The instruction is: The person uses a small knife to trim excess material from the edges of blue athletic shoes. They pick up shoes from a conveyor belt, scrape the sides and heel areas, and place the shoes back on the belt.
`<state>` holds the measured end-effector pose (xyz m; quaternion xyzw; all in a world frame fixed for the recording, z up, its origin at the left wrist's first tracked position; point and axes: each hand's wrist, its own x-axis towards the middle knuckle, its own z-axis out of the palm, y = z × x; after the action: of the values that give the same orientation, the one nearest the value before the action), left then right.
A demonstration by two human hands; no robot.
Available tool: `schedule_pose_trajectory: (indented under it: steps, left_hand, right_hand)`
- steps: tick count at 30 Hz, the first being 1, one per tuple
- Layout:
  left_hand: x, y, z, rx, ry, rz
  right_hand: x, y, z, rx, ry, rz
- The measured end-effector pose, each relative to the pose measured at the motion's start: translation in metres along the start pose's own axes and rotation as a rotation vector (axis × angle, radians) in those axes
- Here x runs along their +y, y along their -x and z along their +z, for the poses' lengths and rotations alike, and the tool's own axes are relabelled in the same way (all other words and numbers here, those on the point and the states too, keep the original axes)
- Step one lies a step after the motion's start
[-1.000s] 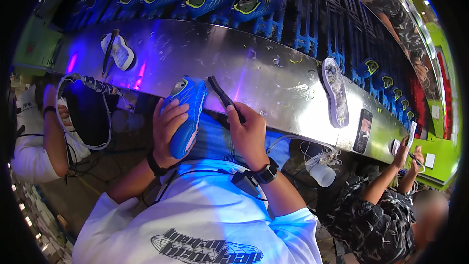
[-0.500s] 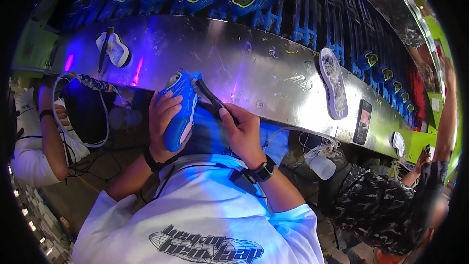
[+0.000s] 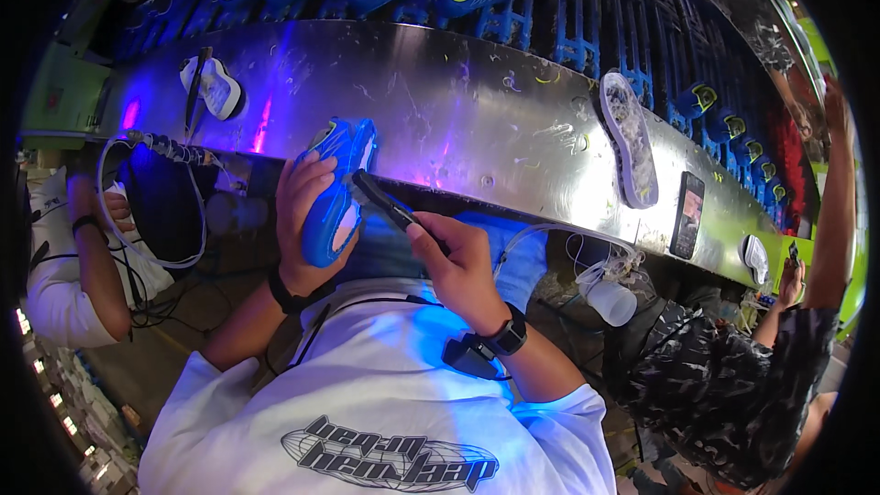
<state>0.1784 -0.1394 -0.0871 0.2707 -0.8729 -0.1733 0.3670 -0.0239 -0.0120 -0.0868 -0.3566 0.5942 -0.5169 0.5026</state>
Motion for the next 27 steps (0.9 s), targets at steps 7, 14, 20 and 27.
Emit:
schedule_pose_trajectory:
  steps: [7,14,20,27]
  left_hand:
    - [0.008,-0.007,0.001,0.007,-0.024,-0.015]
    - [0.025,-0.027,-0.003,-0.056,-0.044,-0.109]
    - [0.034,-0.047,-0.006,-0.065,-0.034,-0.169]
    - [0.03,-0.07,0.001,-0.033,-0.026,-0.149]
  right_hand:
    - [-0.02,0.01,0.002,0.099,0.097,-0.024]
    - [-0.031,0.009,-0.004,0.1,0.221,-0.179]
    - [-0.04,0.012,-0.005,0.109,0.206,-0.244]
    - [-0.054,0.012,-0.01,0.182,0.303,-0.373]
